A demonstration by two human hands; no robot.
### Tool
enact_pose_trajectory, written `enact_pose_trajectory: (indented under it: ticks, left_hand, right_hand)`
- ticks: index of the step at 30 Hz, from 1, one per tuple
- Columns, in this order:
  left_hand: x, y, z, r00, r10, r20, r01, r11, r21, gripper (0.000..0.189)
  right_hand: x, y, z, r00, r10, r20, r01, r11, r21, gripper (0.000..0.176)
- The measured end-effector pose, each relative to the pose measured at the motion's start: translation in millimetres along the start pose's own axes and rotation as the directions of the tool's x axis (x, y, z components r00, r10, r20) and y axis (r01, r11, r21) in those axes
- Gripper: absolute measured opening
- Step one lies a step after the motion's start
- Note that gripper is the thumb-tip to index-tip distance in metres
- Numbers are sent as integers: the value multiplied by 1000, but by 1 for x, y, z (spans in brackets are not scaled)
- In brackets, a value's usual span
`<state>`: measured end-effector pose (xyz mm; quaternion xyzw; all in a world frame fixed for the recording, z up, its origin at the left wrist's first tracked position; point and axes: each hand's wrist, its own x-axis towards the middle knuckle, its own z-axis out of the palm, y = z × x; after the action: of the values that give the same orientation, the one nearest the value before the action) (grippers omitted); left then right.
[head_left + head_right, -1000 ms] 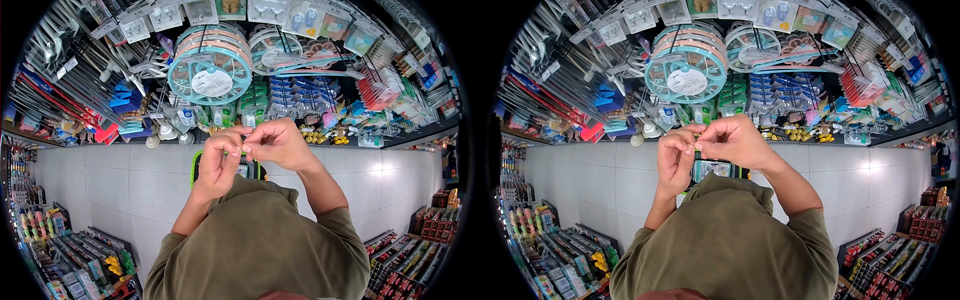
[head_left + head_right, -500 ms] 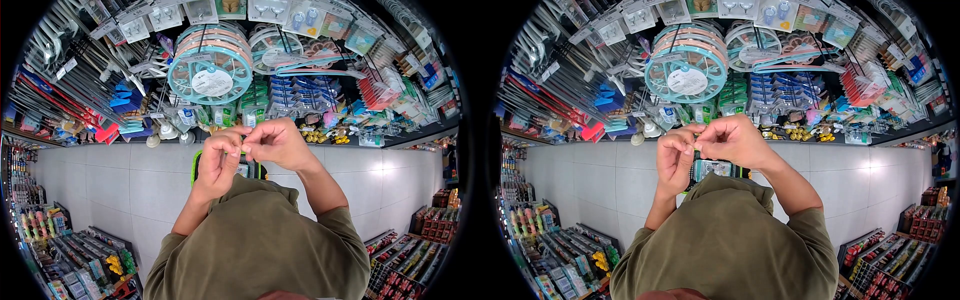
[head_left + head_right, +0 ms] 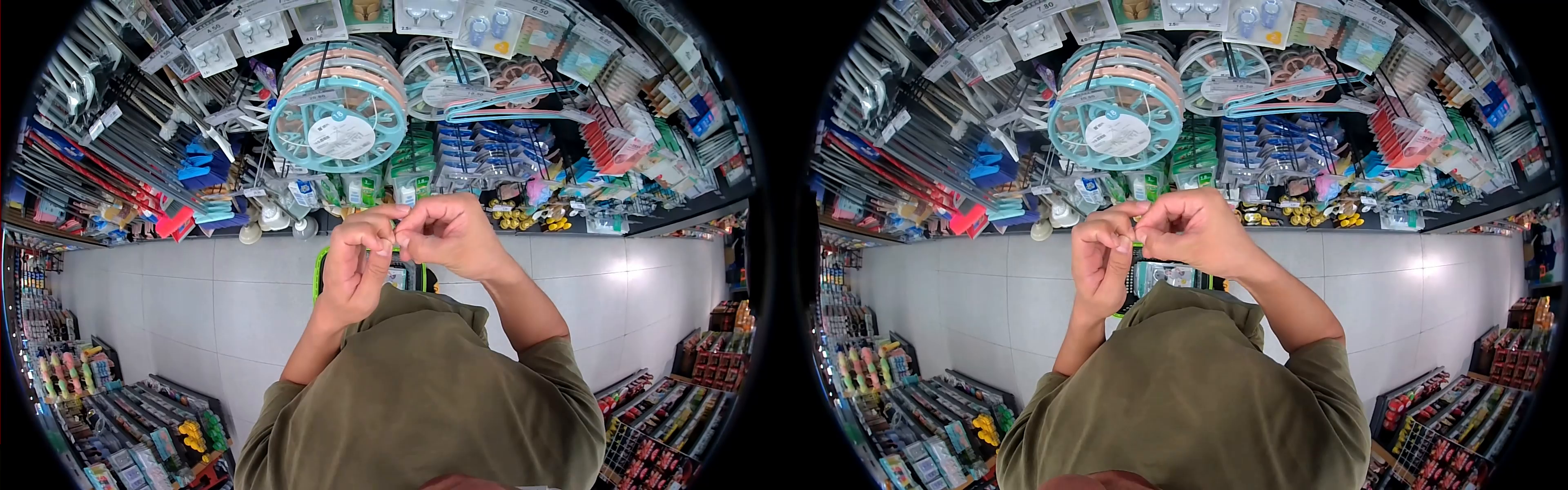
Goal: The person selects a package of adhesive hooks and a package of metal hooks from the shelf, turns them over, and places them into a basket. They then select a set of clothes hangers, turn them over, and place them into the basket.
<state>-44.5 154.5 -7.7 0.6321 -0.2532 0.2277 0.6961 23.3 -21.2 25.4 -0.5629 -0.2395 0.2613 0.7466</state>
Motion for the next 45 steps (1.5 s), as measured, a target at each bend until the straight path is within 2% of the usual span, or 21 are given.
enact_pose_trajectory:
  ticks: [3,12,26,30,39,45]
  left_hand:
    - [-2,-1,1,1000,6,-2,-6,1000,-13,13]
    - [-3,-6,9,983,159,-88,-144,978,153,15]
    - [-3,-4,9,970,214,-118,-181,952,245,19]
    - [-4,-5,8,967,228,-110,-191,943,273,21]
    - [-7,-4,12,958,201,-204,-161,967,196,19]
    - [-7,-6,8,956,265,-127,-211,920,331,20]
  right_hand:
    - [-2,-7,1,1000,23,19,-23,999,40,1]
    - [-4,2,4,998,-56,-6,57,997,48,5]
    - [-6,1,12,997,-72,-9,72,994,78,6]
    - [-6,2,13,994,-110,-13,110,994,22,6]
    - [-6,10,16,986,-164,-16,164,986,18,6]
    - [-7,7,17,989,-146,-9,146,988,42,7]
